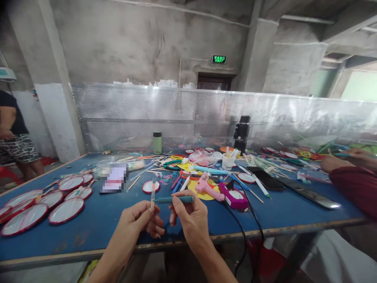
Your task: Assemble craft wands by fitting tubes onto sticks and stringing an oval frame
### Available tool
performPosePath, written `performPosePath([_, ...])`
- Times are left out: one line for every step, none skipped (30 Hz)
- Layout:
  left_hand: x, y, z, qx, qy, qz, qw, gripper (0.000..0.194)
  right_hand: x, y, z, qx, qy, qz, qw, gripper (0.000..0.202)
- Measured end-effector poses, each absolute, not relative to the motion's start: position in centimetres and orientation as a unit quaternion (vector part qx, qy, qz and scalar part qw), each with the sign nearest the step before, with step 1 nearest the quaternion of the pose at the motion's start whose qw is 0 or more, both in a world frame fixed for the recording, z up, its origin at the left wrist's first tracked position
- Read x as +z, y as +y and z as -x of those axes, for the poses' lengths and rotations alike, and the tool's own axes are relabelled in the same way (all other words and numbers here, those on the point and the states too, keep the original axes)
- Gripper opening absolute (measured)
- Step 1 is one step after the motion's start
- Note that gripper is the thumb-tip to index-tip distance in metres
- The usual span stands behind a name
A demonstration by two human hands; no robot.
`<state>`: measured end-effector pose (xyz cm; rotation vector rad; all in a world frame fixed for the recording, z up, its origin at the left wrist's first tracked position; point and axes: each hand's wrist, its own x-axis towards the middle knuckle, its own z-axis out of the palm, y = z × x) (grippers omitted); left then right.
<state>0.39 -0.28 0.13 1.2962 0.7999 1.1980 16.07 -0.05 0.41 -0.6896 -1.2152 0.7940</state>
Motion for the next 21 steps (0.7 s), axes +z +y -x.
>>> performPosePath([0.13, -0.30, -0.38, 0.509, 0.340, -0.552, 0.566, 0.030, 0.43, -0.05, -16.02, 0.356, -0.549, 0.311, 0.689, 0.017])
performPosePath([0.14, -0.30, -0.39, 0.509, 0.341, -0.552, 0.566, 0.030, 0.44, -0.05, -16.00, 0.355, -0.552, 0.314, 0.686, 0.017])
performPosePath([0.15, -0.29, -0.41, 0.509, 0.342, -0.551, 0.566, 0.030, 0.44, -0.03, -15.99, 0.354, -0.552, 0.316, 0.686, 0.017])
performPosePath([0.16, -0.26, -0.42, 0.509, 0.343, -0.549, 0.567, 0.030, 0.42, -0.01, -16.00, 0.351, -0.550, 0.317, 0.688, 0.017])
performPosePath([0.17, -0.23, -0.44, 0.510, 0.345, -0.547, 0.567, 0.029, 0.40, 0.01, -16.02, 0.348, -0.546, 0.318, 0.693, 0.017])
performPosePath([0.17, -0.18, -0.46, 0.510, 0.345, -0.545, 0.569, 0.029, 0.38, 0.02, -16.05, 0.345, -0.541, 0.318, 0.698, 0.016])
performPosePath([0.18, -0.14, -0.47, 0.511, 0.345, -0.544, 0.570, 0.029, 0.37, 0.02, -16.08, 0.344, -0.537, 0.317, 0.702, 0.016])
performPosePath([0.18, -0.10, -0.48, 0.511, 0.344, -0.543, 0.571, 0.030, 0.37, 0.01, -16.08, 0.343, -0.535, 0.315, 0.705, 0.016])
performPosePath([0.17, -0.07, -0.47, 0.511, 0.344, -0.543, 0.571, 0.030, 0.40, -0.02, -16.07, 0.343, -0.536, 0.314, 0.705, 0.016])
performPosePath([0.16, -0.05, -0.46, 0.510, 0.342, -0.544, 0.572, 0.030, 0.44, -0.07, -16.03, 0.344, -0.539, 0.312, 0.703, 0.016])
performPosePath([0.15, -0.04, -0.44, 0.511, 0.341, -0.544, 0.572, 0.031, 0.50, -0.12, -15.97, 0.346, -0.543, 0.311, 0.699, 0.016])
performPosePath([0.13, -0.04, -0.42, 0.510, 0.339, -0.546, 0.572, 0.031, 0.56, -0.18, -15.90, 0.346, -0.548, 0.311, 0.695, 0.016])
performPosePath([0.12, -0.05, -0.40, 0.510, 0.338, -0.547, 0.572, 0.031, 0.63, -0.23, -15.83, 0.345, -0.552, 0.311, 0.693, 0.016])
performPosePath([0.11, -0.07, -0.38, 0.509, 0.338, -0.548, 0.572, 0.031, 0.68, -0.28, -15.77, 0.345, -0.554, 0.312, 0.690, 0.017])
performPosePath([0.11, -0.10, -0.37, 0.508, 0.337, -0.549, 0.572, 0.031, 0.73, -0.32, -15.72, 0.343, -0.556, 0.313, 0.689, 0.017])
performPosePath([0.10, -0.12, -0.36, 0.508, 0.338, -0.550, 0.571, 0.031, 0.76, -0.35, -15.70, 0.341, -0.555, 0.316, 0.690, 0.018])
performPosePath([0.10, -0.15, -0.35, 0.508, 0.338, -0.550, 0.571, 0.030, 0.78, -0.37, -15.70, 0.338, -0.554, 0.319, 0.691, 0.018])
performPosePath([0.11, -0.18, -0.36, 0.507, 0.338, -0.550, 0.570, 0.029, 0.79, -0.39, -15.73, 0.334, -0.551, 0.322, 0.694, 0.018])
performPosePath([0.12, -0.20, -0.37, 0.508, 0.338, -0.549, 0.571, 0.029, 0.80, -0.41, -15.77, 0.329, -0.548, 0.324, 0.698, 0.018])
performPosePath([0.13, -0.22, -0.38, 0.508, 0.338, -0.549, 0.571, 0.029, 0.80, -0.43, -15.81, 0.325, -0.545, 0.325, 0.701, 0.018])
performPosePath([0.16, -0.23, -0.39, 0.509, 0.338, -0.548, 0.572, 0.029, 0.80, -0.45, -15.84, 0.321, -0.545, 0.324, 0.704, 0.018])
